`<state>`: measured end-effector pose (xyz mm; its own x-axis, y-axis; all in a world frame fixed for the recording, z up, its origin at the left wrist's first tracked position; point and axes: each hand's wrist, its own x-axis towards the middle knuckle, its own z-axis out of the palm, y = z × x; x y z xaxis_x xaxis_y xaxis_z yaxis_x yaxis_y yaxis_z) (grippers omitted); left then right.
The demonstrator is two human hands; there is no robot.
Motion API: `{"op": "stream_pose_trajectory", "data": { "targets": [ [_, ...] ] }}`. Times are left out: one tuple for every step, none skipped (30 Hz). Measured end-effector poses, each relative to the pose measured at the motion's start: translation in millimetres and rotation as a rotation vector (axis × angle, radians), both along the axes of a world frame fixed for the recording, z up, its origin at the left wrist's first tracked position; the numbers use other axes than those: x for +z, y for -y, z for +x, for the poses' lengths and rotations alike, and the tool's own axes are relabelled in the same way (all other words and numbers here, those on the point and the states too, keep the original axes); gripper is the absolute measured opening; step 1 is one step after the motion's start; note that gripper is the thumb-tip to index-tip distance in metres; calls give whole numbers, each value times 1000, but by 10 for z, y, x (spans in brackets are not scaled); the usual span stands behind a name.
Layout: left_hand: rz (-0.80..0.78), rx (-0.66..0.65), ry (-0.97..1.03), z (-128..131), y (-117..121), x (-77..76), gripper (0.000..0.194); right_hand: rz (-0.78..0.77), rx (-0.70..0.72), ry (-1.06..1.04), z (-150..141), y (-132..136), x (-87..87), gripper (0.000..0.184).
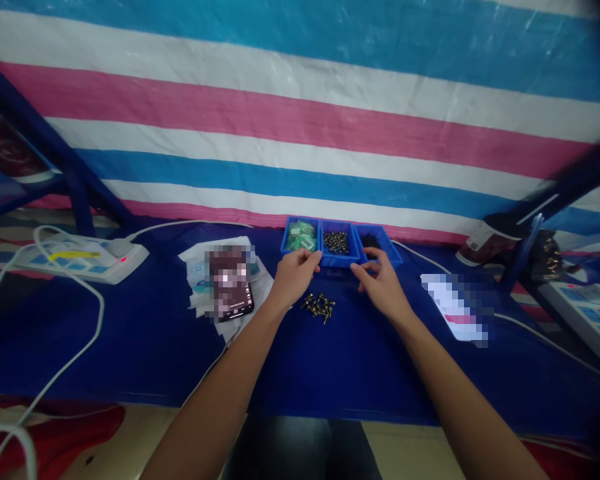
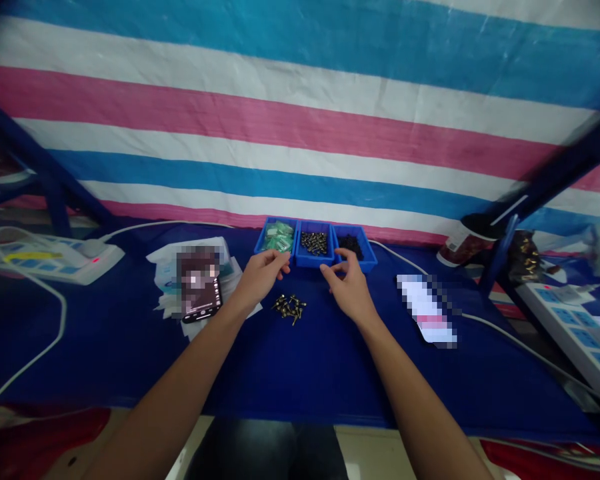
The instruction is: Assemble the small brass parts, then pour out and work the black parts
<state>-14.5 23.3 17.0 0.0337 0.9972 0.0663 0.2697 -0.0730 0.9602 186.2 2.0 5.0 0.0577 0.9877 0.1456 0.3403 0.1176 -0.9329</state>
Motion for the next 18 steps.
{"op": "stream_pose_trajectory", "data": {
  "targets": [
    [8,-1,-32,-2,2,-7,37,-11,67,58,1,11,-4,45],
    [13,-5,-58,-2,6,-13,36,-17,155,123,-4,30,-2,37],
    [15,-11,-80,-1,10,-18,36,-19,254,191,-15,54,3,31],
    [15,-20,-95,1,15,-23,35,-19,349,259,-31,80,10,27],
    [13,-26,-107,5,20,-27,35,-15,427,325,-49,104,15,24],
    [11,-31,-115,8,24,-31,35,-8,485,386,-66,123,19,22],
    [11,-36,-121,12,29,-35,35,6,520,439,-82,136,20,20],
    [12,-41,-125,17,33,-38,35,26,535,480,-94,142,19,17],
    [14,-48,-129,21,37,-40,35,51,543,510,-103,144,15,13],
    [16,-53,-134,26,41,-41,35,71,551,530,-109,141,10,11],
    [18,-59,-140,30,45,-41,35,84,559,542,-111,137,4,10],
    [18,-65,-145,34,49,-40,35,91,565,550,-110,132,-2,10],
    [18,-69,-150,36,52,-40,35,93,565,556,-108,127,-7,10],
    [18,-74,-153,38,54,-40,35,94,562,560,-105,122,-12,10],
    [19,-79,-156,39,55,-41,35,95,557,561,-102,119,-16,10],
    [22,-82,-157,38,56,-43,35,97,555,558,-99,115,-19,9],
    [25,-84,-159,38,55,-46,35,98,557,552,-96,111,-20,9],
    [27,-84,-161,37,53,-49,35,99,558,544,-94,107,-20,9]
  ]
}}
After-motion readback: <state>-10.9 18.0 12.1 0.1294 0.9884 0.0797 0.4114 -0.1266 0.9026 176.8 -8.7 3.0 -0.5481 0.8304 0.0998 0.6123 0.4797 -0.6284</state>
